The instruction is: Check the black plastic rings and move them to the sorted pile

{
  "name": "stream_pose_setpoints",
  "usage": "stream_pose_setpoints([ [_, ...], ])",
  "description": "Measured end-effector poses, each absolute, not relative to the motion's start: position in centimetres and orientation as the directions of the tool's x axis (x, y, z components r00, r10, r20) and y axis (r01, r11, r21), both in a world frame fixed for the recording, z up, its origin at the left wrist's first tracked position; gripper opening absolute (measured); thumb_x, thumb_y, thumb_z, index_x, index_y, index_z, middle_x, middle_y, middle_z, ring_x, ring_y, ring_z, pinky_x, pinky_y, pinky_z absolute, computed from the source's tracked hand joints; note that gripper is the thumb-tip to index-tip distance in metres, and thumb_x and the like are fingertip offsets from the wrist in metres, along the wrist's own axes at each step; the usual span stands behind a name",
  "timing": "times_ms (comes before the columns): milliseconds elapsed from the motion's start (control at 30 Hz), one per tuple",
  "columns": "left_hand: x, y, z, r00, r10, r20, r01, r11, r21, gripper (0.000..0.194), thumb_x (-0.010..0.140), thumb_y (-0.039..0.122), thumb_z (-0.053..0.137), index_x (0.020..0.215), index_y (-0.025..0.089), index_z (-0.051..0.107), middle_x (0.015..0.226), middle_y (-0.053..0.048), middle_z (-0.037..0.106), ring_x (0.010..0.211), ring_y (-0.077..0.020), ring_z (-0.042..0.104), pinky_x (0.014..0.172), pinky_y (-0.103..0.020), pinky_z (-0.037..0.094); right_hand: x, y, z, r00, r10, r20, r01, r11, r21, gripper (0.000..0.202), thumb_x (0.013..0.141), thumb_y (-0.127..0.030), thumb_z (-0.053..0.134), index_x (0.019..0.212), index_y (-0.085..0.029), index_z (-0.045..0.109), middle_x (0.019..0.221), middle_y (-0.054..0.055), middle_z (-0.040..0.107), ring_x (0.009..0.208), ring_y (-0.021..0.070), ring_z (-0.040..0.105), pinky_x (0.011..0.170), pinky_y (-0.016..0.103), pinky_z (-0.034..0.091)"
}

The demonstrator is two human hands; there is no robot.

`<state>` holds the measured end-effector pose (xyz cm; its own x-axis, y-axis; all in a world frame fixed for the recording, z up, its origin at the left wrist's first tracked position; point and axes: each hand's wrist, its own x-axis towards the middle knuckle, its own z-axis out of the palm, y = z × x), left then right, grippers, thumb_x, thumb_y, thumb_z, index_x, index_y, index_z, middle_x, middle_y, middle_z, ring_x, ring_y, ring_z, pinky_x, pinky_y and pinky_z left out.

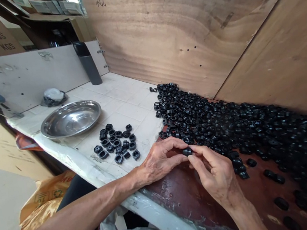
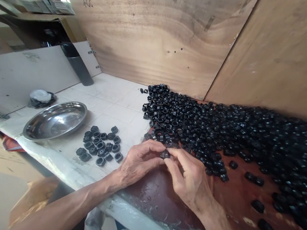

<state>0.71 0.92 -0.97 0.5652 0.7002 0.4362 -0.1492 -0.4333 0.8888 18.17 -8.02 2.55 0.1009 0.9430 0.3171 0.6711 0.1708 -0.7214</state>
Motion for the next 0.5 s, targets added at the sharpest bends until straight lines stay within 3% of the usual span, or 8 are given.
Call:
stream_pose_setpoints([
  [67, 0.64, 0.99, -1.03, 0.574, 0.691, 0.439, -0.139, -0.447, 0.884, 0.024, 0.09, 0.023, 0.074, 0.112, 0.017, 0.07, 0.113, -0.009, 0.071, 0.104, -0.0198, 0.071, 0.094, -0.034, 0.06, 18.2, -7.97, 2.59, 0.11, 0.945, 0.309, 0.705, 0.144, -0.694, 0.032, 0.102, -0.043, 0.053, 0.086, -0.022, 0.071, 0.066, 0.002, 0.067, 0.059, 0.0163, 0.063, 0.06, 0.026, 0.05],
  [133, 0.57, 1.07, -1.0, 0.575, 0.685, 0.447, -0.126, -0.466, 0.876, 0.025, 0.089, 0.022, 0.075, 0.113, 0.018, 0.07, 0.114, -0.009, 0.071, 0.106, -0.0199, 0.071, 0.095, -0.035, 0.06, 18.23, -7.94, 2.63, 0.13, 0.945, 0.302, 0.722, 0.118, -0.681, 0.047, 0.103, -0.047, 0.048, 0.065, -0.022, 0.062, 0.053, 0.0, 0.057, 0.05, 0.0141, 0.054, 0.052, 0.025, 0.043],
  [300, 0.52, 1.13, -0.76, 0.546, 0.701, 0.458, -0.118, -0.478, 0.871, 0.026, 0.088, 0.022, 0.076, 0.113, 0.018, 0.07, 0.115, -0.008, 0.071, 0.105, -0.0199, 0.071, 0.093, -0.034, 0.06, 18.34, -8.12, 2.87, 0.075, 0.955, 0.288, 0.701, 0.155, -0.697, 0.053, 0.104, -0.048, 0.044, 0.06, -0.022, 0.058, 0.052, -0.002, 0.05, 0.05, 0.0127, 0.048, 0.051, 0.025, 0.037],
  [433, 0.55, 1.05, -0.68, 0.545, 0.713, 0.442, -0.105, -0.465, 0.879, 0.027, 0.087, 0.021, 0.076, 0.113, 0.018, 0.07, 0.114, -0.008, 0.071, 0.103, -0.0198, 0.071, 0.091, -0.033, 0.061, 18.41, -8.17, 2.92, 0.14, 0.951, 0.276, 0.644, 0.125, -0.755, 0.042, 0.1, -0.049, 0.053, 0.07, -0.021, 0.062, 0.066, 0.0, 0.06, 0.059, 0.0134, 0.055, 0.056, 0.024, 0.042],
  [500, 0.57, 1.02, -0.72, 0.544, 0.719, 0.433, -0.121, -0.444, 0.888, 0.027, 0.088, 0.021, 0.075, 0.113, 0.018, 0.07, 0.114, -0.009, 0.071, 0.102, -0.02, 0.071, 0.09, -0.033, 0.061, 18.41, -8.11, 2.83, 0.134, 0.963, 0.232, 0.641, 0.094, -0.762, 0.044, 0.1, -0.049, 0.054, 0.065, -0.022, 0.058, 0.062, -0.001, 0.058, 0.057, 0.0133, 0.054, 0.055, 0.024, 0.042],
])
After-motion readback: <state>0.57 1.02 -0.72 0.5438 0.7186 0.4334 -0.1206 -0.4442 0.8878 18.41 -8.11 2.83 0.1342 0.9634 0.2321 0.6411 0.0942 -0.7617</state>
